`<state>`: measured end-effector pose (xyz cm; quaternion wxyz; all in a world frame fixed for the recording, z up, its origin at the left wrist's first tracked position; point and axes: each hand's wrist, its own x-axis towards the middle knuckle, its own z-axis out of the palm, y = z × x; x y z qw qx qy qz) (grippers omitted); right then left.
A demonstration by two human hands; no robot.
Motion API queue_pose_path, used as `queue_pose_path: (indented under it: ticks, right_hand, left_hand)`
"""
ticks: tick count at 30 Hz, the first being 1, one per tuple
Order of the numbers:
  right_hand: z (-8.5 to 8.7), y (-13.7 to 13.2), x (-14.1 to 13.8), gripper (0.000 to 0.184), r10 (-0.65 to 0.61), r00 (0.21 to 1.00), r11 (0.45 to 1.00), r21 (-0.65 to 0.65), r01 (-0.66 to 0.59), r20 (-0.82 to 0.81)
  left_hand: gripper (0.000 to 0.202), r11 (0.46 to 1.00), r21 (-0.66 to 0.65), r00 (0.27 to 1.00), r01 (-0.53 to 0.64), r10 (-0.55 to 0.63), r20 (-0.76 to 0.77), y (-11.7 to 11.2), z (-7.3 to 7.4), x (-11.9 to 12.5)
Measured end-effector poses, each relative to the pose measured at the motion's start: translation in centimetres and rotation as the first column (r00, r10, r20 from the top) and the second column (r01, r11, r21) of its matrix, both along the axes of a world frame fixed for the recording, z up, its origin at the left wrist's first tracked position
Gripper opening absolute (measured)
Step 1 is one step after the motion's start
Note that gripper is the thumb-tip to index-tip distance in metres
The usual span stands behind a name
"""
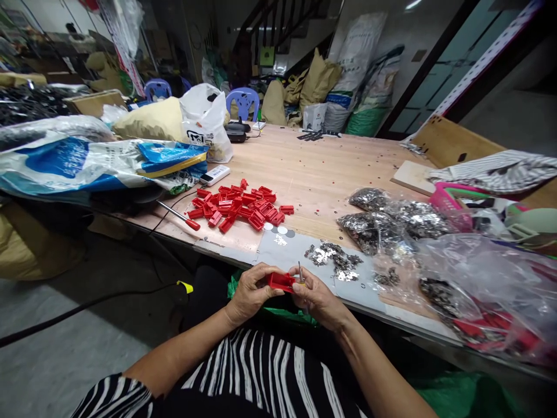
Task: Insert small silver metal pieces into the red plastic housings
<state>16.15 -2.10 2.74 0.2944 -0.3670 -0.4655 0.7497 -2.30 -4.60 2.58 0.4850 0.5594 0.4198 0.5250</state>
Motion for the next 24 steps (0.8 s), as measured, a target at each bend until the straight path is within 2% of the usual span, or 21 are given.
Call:
queue_pose_path:
  ticks: [3, 5, 7, 9, 11, 14, 20, 24]
  right_hand:
    - [0.2, 1.3, 0.3, 0.041, -0.005, 0.991, 0.993, 0.114, -0.010, 0.135]
    - [0.4, 2.8, 0.5, 0.036, -0.110, 0.942, 0.957, 0.290, 0.014, 0.317]
    - [0.6, 4.4, 0.5, 0.027, -0.274, 0.826, 0.868, 0.497, -0.008, 0.493]
    - [0.7, 5.9, 0.2, 0.018, -0.386, 0.684, 0.764, 0.630, -0.138, 0.619]
    - [0.8, 7.1, -0.4, 0.016, -0.428, 0.567, 0.695, 0.657, -0.291, 0.704]
    - [0.5, 8.4, -1.6, 0.018, -0.448, 0.471, 0.661, 0.636, -0.397, 0.760]
    - [-0.2, 10.1, -3.3, 0.012, -0.474, 0.417, 0.662, 0.626, -0.413, 0.776]
    - [-0.3, 10.4, -3.5, 0.006, -0.482, 0.411, 0.674, 0.627, -0.391, 0.774]
  left_hand:
    - [0.027, 0.994, -0.110, 0.991, -0.010, 0.025, 0.131, 0.4, -0.5, 0.2]
    - [0.030, 0.985, -0.171, 0.980, -0.031, 0.064, 0.188, 0.9, -0.7, 0.0]
    - [0.032, 0.981, -0.179, 0.976, -0.080, 0.113, 0.185, 1.2, -0.9, -0.3]
    - [0.032, 0.979, -0.151, 0.979, -0.134, 0.155, 0.134, 1.4, -0.9, -0.7]
    - [0.032, 0.979, -0.106, 0.981, -0.172, 0.181, 0.076, 1.5, -0.7, -1.2]
    - [0.034, 0.979, -0.041, 0.979, -0.200, 0.201, 0.016, 1.5, -0.7, -1.6]
    - [0.035, 0.981, -0.036, 0.982, -0.188, 0.188, -0.012, 1.8, -1.2, -2.0]
    - [0.034, 0.983, -0.044, 0.984, -0.177, 0.177, 0.003, 2.0, -1.5, -1.9]
